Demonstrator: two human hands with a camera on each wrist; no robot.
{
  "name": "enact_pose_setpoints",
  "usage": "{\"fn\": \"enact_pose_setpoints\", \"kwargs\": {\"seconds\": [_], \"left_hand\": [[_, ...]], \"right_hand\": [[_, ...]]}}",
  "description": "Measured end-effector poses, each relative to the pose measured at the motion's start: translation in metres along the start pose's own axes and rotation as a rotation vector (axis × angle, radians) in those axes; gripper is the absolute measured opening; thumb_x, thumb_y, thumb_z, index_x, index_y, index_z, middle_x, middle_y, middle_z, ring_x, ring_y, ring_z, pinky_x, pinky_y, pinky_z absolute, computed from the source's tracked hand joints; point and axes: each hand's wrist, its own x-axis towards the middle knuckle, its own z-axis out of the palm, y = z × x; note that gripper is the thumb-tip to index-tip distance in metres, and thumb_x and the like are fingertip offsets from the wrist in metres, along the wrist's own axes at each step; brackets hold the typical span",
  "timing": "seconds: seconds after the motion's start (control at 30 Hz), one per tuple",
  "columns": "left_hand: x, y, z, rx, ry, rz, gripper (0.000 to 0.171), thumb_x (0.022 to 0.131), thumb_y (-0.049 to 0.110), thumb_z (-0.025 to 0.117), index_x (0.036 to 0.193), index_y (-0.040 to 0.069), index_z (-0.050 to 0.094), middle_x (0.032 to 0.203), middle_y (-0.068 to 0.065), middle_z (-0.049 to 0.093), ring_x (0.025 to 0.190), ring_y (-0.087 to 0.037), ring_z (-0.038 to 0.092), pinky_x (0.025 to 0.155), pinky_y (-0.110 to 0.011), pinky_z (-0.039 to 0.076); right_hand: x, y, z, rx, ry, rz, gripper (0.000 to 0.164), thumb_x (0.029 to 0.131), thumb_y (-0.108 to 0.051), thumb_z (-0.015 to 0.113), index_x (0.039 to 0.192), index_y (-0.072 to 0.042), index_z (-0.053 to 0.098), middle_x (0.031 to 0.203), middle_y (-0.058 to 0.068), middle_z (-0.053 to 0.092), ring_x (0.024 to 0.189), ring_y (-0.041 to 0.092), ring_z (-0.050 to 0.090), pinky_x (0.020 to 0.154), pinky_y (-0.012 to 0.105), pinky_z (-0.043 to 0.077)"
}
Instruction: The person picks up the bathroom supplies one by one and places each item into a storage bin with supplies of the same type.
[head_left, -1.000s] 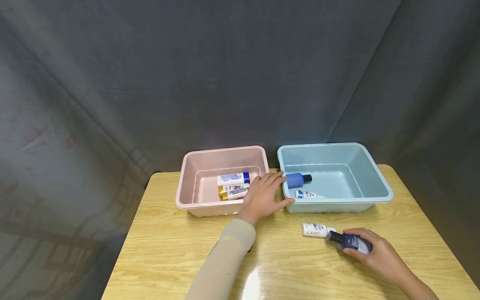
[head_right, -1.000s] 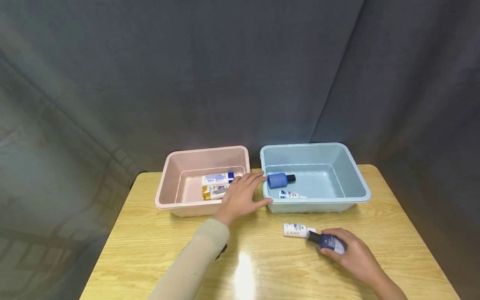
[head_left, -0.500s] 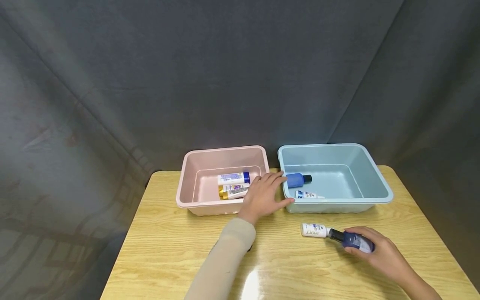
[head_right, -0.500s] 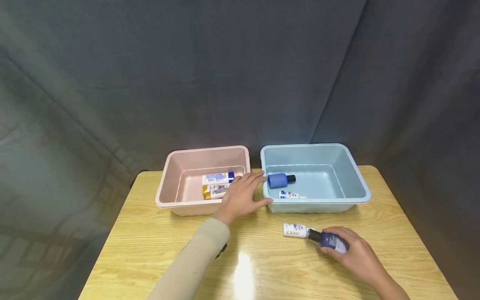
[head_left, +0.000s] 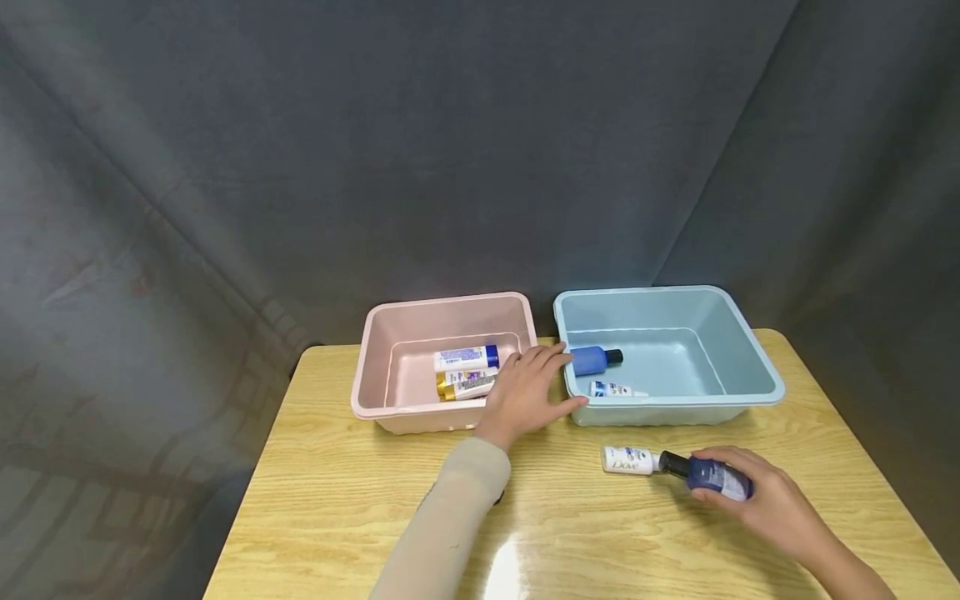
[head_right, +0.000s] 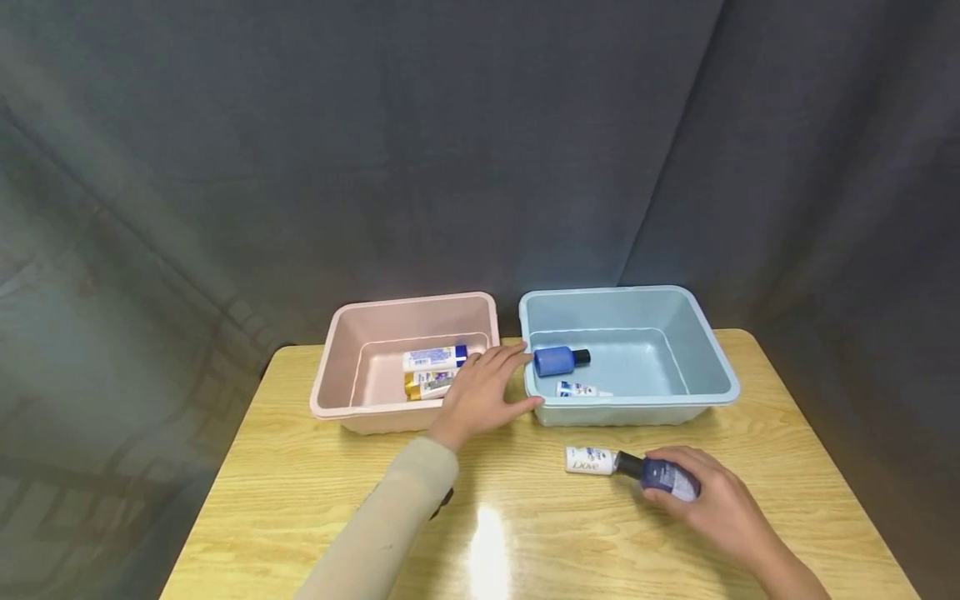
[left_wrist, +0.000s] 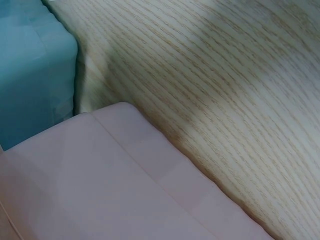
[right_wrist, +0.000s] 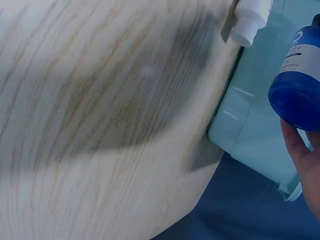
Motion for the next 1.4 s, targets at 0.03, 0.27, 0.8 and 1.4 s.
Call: {"fn": "enact_pose_setpoints", "kwargs": {"seconds": [0.03,0.27,0.8,1.4], "left_hand": [[0.000,0.000,0.000,-0.001,-0.001,-0.002,0.080,0.089,0.080,0.029,0.152,0.032,0.039,0.158,0.010,0.032,0.141,-0.014,0.035,0.113,-0.043,0.033],[0.000,0.000,0.000,-0.013,0.004,0.001,0.080,0.089,0.080,0.030,0.151,0.031,0.040,0.158,0.010,0.033,0.140,-0.016,0.036,0.112,-0.043,0.033],[0.000,0.001,0.000,-0.003,0.007,0.003,0.080,0.089,0.080,0.030,0.152,0.031,0.039,0.158,0.010,0.033,0.140,-0.017,0.037,0.113,-0.043,0.032],[-0.001,0.000,0.001,0.004,-0.002,-0.005,0.080,0.089,0.081,0.029,0.152,0.033,0.039,0.159,0.011,0.031,0.141,-0.013,0.034,0.114,-0.041,0.031]], "right_hand": [[0.000,-0.001,-0.001,0.000,0.007,-0.011,0.053,0.061,-0.017,0.094,0.109,-0.018,0.073,0.107,0.004,0.069,0.096,-0.010,0.051,0.075,0.004,0.038],[0.003,-0.005,-0.005,0.015,0.040,-0.062,0.055,0.059,-0.013,0.094,0.110,-0.018,0.073,0.107,-0.009,0.066,0.099,-0.014,0.049,0.078,0.003,0.037],[0.013,-0.011,-0.013,0.022,0.086,-0.141,0.061,0.053,-0.003,0.094,0.109,-0.017,0.074,0.108,-0.011,0.065,0.102,-0.015,0.047,0.083,0.002,0.036],[0.024,-0.025,-0.020,-0.041,0.048,-0.142,0.062,0.056,-0.009,0.095,0.112,-0.022,0.072,0.106,-0.004,0.066,0.096,-0.010,0.048,0.073,0.007,0.039]]}}
